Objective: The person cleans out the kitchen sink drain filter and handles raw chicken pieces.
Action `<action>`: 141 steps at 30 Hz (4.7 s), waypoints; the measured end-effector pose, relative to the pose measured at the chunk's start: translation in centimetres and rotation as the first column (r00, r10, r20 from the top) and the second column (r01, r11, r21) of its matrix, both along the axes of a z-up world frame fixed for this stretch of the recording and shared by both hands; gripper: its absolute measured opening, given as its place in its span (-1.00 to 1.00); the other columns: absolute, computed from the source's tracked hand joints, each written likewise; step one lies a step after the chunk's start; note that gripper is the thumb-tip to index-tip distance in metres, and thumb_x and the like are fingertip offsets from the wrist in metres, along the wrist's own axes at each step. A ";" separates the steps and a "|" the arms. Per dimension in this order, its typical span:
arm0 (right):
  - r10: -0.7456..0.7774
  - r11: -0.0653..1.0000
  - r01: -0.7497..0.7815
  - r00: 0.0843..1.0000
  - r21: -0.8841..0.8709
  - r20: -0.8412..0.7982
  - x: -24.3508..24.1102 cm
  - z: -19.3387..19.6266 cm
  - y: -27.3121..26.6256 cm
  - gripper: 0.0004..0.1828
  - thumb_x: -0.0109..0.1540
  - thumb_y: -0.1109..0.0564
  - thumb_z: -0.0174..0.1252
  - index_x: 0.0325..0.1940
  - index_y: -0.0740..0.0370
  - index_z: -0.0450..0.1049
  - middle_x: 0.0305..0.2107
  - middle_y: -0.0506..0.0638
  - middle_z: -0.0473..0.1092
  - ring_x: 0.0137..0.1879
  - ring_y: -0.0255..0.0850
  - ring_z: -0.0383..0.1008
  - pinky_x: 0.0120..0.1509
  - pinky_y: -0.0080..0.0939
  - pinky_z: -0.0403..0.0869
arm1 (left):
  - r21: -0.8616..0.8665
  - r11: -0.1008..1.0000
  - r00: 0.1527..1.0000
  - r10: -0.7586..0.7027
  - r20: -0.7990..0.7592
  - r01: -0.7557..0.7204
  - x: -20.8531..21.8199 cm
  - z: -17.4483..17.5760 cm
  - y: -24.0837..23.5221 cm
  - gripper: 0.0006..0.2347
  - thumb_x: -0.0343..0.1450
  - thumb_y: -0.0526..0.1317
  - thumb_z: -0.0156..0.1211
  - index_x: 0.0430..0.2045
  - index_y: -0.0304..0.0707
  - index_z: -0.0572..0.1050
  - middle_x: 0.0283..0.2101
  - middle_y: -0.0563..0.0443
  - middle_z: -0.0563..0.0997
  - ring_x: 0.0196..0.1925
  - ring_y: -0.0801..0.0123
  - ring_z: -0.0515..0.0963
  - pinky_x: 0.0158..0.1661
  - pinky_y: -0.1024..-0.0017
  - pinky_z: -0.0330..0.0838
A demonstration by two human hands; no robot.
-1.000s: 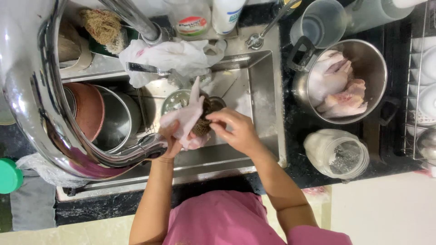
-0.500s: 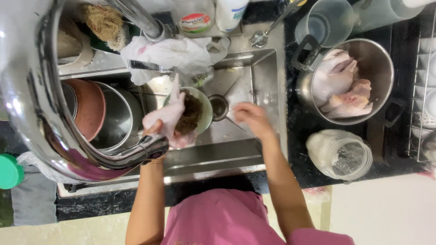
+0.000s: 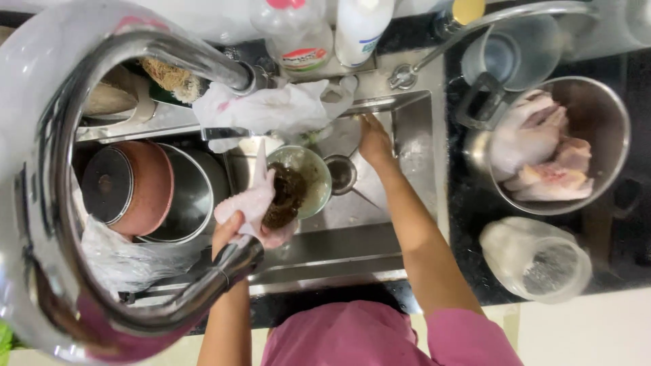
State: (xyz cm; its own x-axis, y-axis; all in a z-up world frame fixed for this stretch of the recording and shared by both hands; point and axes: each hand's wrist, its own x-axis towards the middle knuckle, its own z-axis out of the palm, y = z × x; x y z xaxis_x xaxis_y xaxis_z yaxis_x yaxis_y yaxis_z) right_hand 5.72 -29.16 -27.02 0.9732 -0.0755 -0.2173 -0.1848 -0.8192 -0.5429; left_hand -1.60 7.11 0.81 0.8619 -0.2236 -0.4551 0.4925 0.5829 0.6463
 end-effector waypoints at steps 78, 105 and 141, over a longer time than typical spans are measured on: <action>0.274 0.958 -0.210 0.867 0.194 -0.416 -8.7 -10.0 7.5 -0.76 0.25 0.06 0.17 -0.35 0.25 0.64 -0.41 0.17 0.56 -0.24 0.11 0.57 -0.10 0.12 0.50 | -0.003 0.997 0.994 -0.072 0.080 0.072 2.6 0.1 0.3 -0.64 0.44 -0.19 0.32 -0.01 -0.60 0.56 -0.05 -0.28 0.68 -0.08 0.16 0.69 0.00 0.32 0.55; 0.049 0.997 -0.048 0.999 0.060 -0.013 -8.8 -2.5 5.7 -0.61 0.04 0.30 0.16 -0.04 0.27 0.52 0.01 0.26 0.43 0.03 0.18 0.49 0.00 0.08 0.49 | 0.044 0.997 0.997 0.060 -0.038 -0.059 0.2 1.3 0.3 -0.67 0.43 -0.22 0.35 0.01 -0.50 0.56 -0.07 -0.27 0.68 -0.17 0.06 0.68 0.01 0.19 0.53; 0.026 0.373 0.156 0.984 0.915 -0.178 -6.6 19.6 6.4 -0.16 0.17 0.08 0.31 0.52 -0.04 0.17 0.39 0.00 0.14 0.46 -0.11 0.29 0.44 -0.04 0.46 | -0.127 0.986 0.988 -0.097 0.124 0.112 -0.2 -1.5 -1.1 -0.66 0.47 -0.20 0.32 -0.10 -0.66 0.52 -0.23 -0.27 0.65 -0.24 0.20 0.63 -0.18 0.30 0.53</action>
State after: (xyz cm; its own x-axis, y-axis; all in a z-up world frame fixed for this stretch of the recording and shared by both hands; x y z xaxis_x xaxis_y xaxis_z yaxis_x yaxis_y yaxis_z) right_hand -0.90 -22.72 -7.40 0.9261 0.1983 -0.3209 -0.3579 0.1931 -0.9136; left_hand -1.84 5.99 -0.73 0.8761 -0.3671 -0.3127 0.4809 0.6170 0.6230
